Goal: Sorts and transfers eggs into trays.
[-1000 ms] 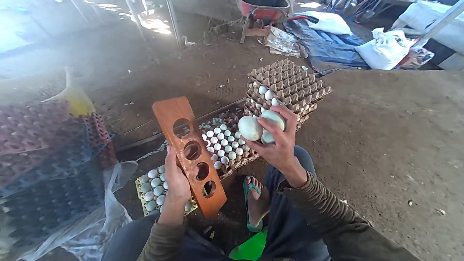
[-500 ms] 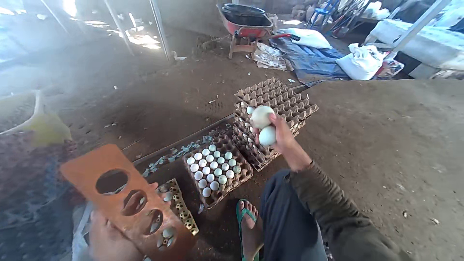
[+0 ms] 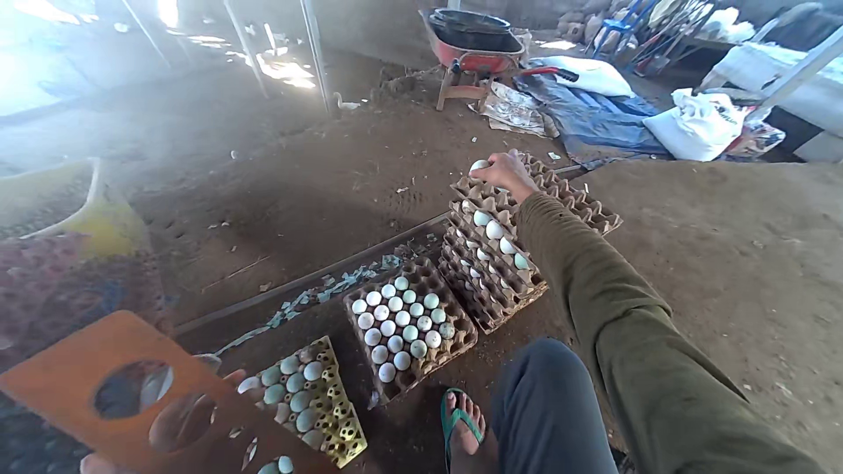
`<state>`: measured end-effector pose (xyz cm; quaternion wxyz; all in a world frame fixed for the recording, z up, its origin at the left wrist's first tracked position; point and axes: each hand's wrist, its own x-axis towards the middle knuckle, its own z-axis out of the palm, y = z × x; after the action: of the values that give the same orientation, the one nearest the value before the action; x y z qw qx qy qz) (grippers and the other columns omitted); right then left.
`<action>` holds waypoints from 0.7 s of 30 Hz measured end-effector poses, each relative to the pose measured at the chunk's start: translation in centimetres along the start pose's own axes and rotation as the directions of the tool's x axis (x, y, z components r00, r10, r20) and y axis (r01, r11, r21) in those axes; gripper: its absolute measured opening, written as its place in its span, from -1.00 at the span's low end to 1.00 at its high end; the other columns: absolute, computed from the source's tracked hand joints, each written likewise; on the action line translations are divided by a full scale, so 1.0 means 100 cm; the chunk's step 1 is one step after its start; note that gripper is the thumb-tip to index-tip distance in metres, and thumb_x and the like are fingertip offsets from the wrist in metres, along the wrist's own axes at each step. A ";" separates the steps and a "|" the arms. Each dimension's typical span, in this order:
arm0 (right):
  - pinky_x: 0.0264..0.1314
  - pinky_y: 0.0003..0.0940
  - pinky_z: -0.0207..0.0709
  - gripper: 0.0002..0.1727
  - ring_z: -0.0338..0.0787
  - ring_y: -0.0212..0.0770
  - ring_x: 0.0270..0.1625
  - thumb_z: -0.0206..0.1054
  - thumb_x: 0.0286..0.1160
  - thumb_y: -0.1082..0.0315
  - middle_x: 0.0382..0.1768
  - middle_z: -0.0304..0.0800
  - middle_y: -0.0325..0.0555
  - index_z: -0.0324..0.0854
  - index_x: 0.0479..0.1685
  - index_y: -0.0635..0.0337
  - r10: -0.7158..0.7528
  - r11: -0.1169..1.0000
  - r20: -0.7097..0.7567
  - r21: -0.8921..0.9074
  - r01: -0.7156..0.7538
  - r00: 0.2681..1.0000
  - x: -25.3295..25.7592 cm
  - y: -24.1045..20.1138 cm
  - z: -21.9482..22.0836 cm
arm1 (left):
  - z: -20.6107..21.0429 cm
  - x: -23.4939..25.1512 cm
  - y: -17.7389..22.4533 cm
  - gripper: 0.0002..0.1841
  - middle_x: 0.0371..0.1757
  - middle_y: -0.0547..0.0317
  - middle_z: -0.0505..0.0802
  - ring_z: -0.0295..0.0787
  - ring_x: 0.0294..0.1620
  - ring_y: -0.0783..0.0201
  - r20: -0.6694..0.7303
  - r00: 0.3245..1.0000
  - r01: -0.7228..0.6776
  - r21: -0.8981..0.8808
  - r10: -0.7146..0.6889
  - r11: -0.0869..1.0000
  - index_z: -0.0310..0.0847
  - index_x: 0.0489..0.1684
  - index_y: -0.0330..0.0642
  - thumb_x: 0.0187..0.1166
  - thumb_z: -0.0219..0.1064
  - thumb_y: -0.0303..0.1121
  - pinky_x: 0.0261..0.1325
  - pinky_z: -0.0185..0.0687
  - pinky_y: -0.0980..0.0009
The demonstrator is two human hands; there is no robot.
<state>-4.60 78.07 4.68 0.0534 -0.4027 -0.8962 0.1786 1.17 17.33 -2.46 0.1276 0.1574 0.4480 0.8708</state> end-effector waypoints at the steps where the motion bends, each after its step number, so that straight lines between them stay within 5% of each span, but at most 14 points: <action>1: 0.22 0.48 0.50 -0.20 0.59 0.40 0.40 0.58 0.08 -0.39 0.52 0.42 0.40 0.76 0.19 0.07 0.008 0.999 0.018 -0.046 -0.007 1.000 0.005 -0.001 0.006 | 0.001 0.000 0.000 -0.15 0.17 0.08 0.90 0.88 0.14 -0.01 -0.010 1.000 0.001 0.001 -0.001 1.000 0.79 0.08 0.32 0.68 -0.62 0.33 -0.02 0.85 0.00; 5: 0.23 0.45 0.53 -0.03 0.63 0.40 0.37 0.49 0.05 -0.54 0.47 0.48 0.43 0.75 0.18 0.20 0.028 0.981 0.096 -0.194 -0.009 0.995 0.015 0.002 0.014 | -0.002 0.000 0.001 -0.19 0.18 0.10 0.90 0.88 0.13 -0.01 -0.017 1.000 0.007 0.009 -0.007 1.000 0.78 0.14 0.34 0.68 -0.54 0.37 0.01 0.84 -0.02; 8: 0.23 0.51 0.49 -0.10 0.60 0.44 0.39 0.45 0.18 -0.50 0.35 0.59 0.45 0.78 0.10 0.23 0.001 0.990 0.060 -0.144 0.008 0.998 0.005 0.003 0.000 | 0.000 -0.002 0.002 -0.17 0.18 0.07 0.90 0.90 0.09 -0.01 -0.033 0.999 0.020 0.000 -0.020 1.000 0.76 0.12 0.35 0.66 -0.59 0.37 -0.07 0.86 0.05; 13: 0.24 0.38 0.50 -0.64 0.67 0.25 0.32 0.31 0.54 0.13 0.24 0.71 0.25 0.75 0.22 0.05 -0.123 0.952 -0.094 0.269 0.144 0.988 -0.057 -0.004 -0.034 | 0.004 -0.008 -0.002 -0.18 0.20 0.06 0.89 0.89 0.12 -0.04 -0.068 0.996 0.056 -0.022 -0.057 0.998 0.77 0.07 0.36 0.62 -0.53 0.45 -0.04 0.87 0.03; 17: -0.38 -0.18 0.75 -0.40 0.77 -0.16 -0.36 0.16 0.48 0.41 -0.06 0.71 -0.03 0.36 0.61 -0.05 -0.353 0.576 -0.021 0.783 0.235 0.935 -0.166 -0.036 -0.028 | 0.031 -0.008 -0.008 -0.14 0.05 -0.01 0.92 0.92 -0.05 -0.08 -0.168 0.966 0.176 -0.117 -0.194 0.977 0.68 0.11 0.22 0.64 -0.65 0.38 -0.13 0.87 0.00; 19: -0.42 -0.24 0.78 -0.42 0.82 -0.16 -0.35 0.17 0.44 0.42 -0.07 0.76 -0.06 0.32 0.54 -0.06 -0.492 0.385 0.066 0.911 0.149 0.868 -0.226 -0.053 -0.004 | 0.037 -0.010 -0.016 -0.13 0.05 -0.10 0.90 0.90 -0.02 -0.15 -0.175 0.949 0.237 -0.158 -0.264 0.958 0.57 0.25 0.09 0.65 -0.68 0.34 -0.07 0.85 -0.08; 21: -0.37 -0.25 0.78 -0.46 0.85 -0.13 -0.24 0.22 0.42 0.38 0.06 0.78 -0.02 0.38 0.48 -0.03 -0.623 0.316 0.152 0.946 0.069 0.768 -0.277 -0.069 0.021 | 0.045 -0.011 -0.027 -0.11 0.05 -0.13 0.89 0.88 0.01 -0.16 -0.181 0.935 0.282 -0.144 -0.306 0.948 0.49 0.33 0.02 0.64 -0.74 0.32 -0.04 0.83 -0.12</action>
<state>8.66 52.74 6.54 0.0689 -0.0339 -0.6976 0.7124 4.11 21.80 -2.43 0.2196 -0.0078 0.4260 0.8776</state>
